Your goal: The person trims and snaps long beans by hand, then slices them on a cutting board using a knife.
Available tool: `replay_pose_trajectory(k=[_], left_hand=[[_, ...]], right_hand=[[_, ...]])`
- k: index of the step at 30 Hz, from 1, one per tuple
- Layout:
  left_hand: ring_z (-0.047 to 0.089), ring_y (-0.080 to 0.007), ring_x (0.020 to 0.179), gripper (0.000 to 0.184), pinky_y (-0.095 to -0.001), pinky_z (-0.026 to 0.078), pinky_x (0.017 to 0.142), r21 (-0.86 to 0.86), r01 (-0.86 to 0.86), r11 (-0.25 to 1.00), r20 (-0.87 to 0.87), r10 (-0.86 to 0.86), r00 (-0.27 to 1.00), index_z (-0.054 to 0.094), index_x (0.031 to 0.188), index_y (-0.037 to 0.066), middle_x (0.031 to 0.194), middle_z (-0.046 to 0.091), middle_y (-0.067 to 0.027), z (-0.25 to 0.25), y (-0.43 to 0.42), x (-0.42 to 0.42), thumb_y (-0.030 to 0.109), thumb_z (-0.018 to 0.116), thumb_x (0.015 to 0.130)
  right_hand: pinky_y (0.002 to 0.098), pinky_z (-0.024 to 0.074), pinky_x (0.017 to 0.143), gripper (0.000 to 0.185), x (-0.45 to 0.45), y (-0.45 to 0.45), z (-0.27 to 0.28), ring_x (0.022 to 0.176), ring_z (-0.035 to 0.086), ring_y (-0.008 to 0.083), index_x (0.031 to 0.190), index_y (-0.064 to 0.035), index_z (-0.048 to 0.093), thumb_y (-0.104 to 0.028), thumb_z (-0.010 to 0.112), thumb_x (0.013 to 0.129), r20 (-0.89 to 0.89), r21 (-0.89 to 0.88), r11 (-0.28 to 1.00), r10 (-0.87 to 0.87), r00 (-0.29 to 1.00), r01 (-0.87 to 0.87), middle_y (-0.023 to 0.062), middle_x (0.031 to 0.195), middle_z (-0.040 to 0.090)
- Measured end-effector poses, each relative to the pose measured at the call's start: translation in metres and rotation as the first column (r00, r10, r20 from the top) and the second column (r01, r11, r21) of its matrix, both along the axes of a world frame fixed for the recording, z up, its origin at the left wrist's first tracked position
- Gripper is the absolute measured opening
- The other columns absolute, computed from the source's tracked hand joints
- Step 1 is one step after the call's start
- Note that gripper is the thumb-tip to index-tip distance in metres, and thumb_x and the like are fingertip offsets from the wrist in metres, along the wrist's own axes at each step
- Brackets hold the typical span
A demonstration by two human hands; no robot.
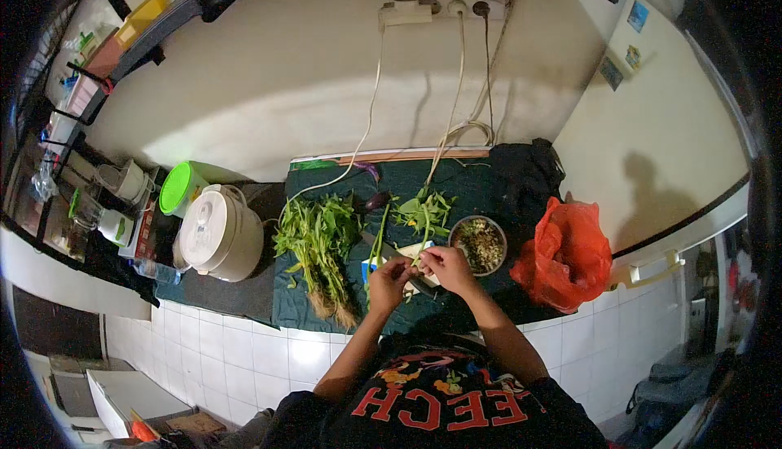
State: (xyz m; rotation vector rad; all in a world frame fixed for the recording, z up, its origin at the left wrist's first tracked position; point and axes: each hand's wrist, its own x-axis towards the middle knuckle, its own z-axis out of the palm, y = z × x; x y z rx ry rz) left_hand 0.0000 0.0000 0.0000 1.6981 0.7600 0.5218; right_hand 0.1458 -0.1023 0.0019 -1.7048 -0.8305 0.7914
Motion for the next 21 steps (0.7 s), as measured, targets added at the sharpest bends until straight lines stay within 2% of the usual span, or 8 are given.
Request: replay_pose_trajectory(k=[3, 5, 9, 11, 13, 16, 18, 21], left_hand=[[0.065, -0.009, 0.076, 0.017, -0.0245, 0.052, 0.069, -0.165, -0.042, 0.985, -0.074, 0.03, 0.997, 0.068, 0.098, 0.0, 0.085, 0.071, -0.0051, -0.007, -0.01, 0.01, 0.008, 0.074, 0.084], [0.066, -0.0102, 0.076, 0.018, -0.027, 0.052, 0.067, -0.068, 0.002, 0.998, -0.045, -0.005, 0.999, 0.068, 0.099, 0.0, 0.083, 0.071, -0.0053, -0.018, -0.002, 0.005, 0.008, 0.074, 0.084], [0.066, -0.0115, 0.075, 0.018, -0.0287, 0.052, 0.067, 0.075, 0.037, 0.996, -0.005, -0.036, 0.999, 0.069, 0.099, 0.0, 0.081, 0.071, -0.0055, -0.017, 0.004, 0.006, 0.01, 0.074, 0.084], [0.066, -0.0125, 0.075, 0.02, -0.0296, 0.052, 0.067, -0.005, 0.07, 0.998, -0.083, -0.07, 0.994, 0.07, 0.1, 0.0, 0.08, 0.071, -0.0059, -0.013, 0.0, 0.009, 0.011, 0.074, 0.085], [0.066, -0.0113, 0.073, 0.019, -0.028, 0.052, 0.066, -0.043, 0.035, 0.998, -0.098, -0.039, 0.994, 0.071, 0.099, 0.001, 0.078, 0.07, -0.0058, -0.012, 0.0, 0.008, 0.013, 0.074, 0.085], [0.066, -0.0122, 0.075, 0.022, -0.0266, 0.052, 0.067, -0.089, -0.001, 0.996, -0.045, -0.003, 0.999, 0.069, 0.101, -0.002, 0.08, 0.07, -0.006, -0.026, 0.002, -0.001, 0.014, 0.074, 0.086], [0.067, -0.0149, 0.079, 0.025, -0.0275, 0.054, 0.07, -0.45, -0.058, 0.891, 0.119, 0.124, 0.985, 0.065, 0.106, -0.005, 0.086, 0.069, -0.0074, -0.036, 0.004, -0.009, 0.013, 0.07, 0.089], [0.067, -0.0179, 0.084, 0.025, -0.0302, 0.056, 0.075, -0.525, -0.052, 0.849, 0.165, 0.162, 0.973, 0.061, 0.111, -0.008, 0.093, 0.068, -0.0092, -0.044, 0.008, -0.016, 0.011, 0.063, 0.094]], right_hand=[[0.0331, 0.0494, 0.057, 0.017, 0.017, -0.019, 0.004, 0.062, 0.065, 0.0202, 0.092, 0.0005, 0.064, -0.016, 0.058, 0.094, 0.293, 0.067, 0.994, 0.06, 0.954, -0.083, 0.0113, 0.071, 0.066], [0.0334, 0.0464, 0.054, 0.016, 0.016, -0.019, 0.007, 0.058, 0.062, 0.021, 0.09, 0.0013, 0.063, -0.014, 0.058, 0.093, 0.457, 0.111, 0.989, 0.041, 0.888, -0.103, 0.0114, 0.069, 0.064], [0.034, 0.0453, 0.054, 0.015, 0.015, -0.012, 0.002, 0.058, 0.061, 0.0221, 0.091, 0.0007, 0.064, -0.013, 0.059, 0.092, 0.46, 0.171, 0.985, -0.071, 0.885, -0.01, 0.0113, 0.069, 0.064], [0.0338, 0.0473, 0.057, 0.014, 0.017, -0.012, 0.004, 0.063, 0.064, 0.0217, 0.09, 0.0001, 0.064, -0.012, 0.059, 0.092, 0.499, 0.117, 0.989, -0.141, 0.855, 0.095, 0.0118, 0.074, 0.066], [0.0324, 0.0495, 0.063, 0.012, 0.025, -0.007, 0.016, 0.07, 0.066, 0.0213, 0.089, -0.0002, 0.064, -0.011, 0.059, 0.091, 0.335, 0.146, 0.943, -0.331, 0.882, 0.298, 0.0117, 0.08, 0.067], [0.0308, 0.0505, 0.071, 0.012, 0.059, -0.007, 0.035, 0.078, 0.066, 0.0222, 0.096, -0.0007, 0.067, -0.007, 0.058, 0.092, 0.395, 0.353, 0.826, -0.558, 0.73, 0.44, 0.0112, 0.085, 0.068], [0.0304, 0.0503, 0.07, 0.012, 0.067, -0.002, 0.057, 0.077, 0.066, 0.0217, 0.098, -0.0007, 0.067, -0.007, 0.059, 0.092, 0.402, 0.41, 0.792, -0.603, 0.69, 0.453, 0.0107, 0.085, 0.067], [0.0298, 0.0495, 0.068, 0.014, 0.07, 0.015, 0.066, 0.075, 0.064, 0.0213, 0.101, 0.0, 0.067, -0.009, 0.063, 0.091, 0.516, 0.502, 0.769, -0.634, 0.576, 0.396, 0.0092, 0.085, 0.064]])
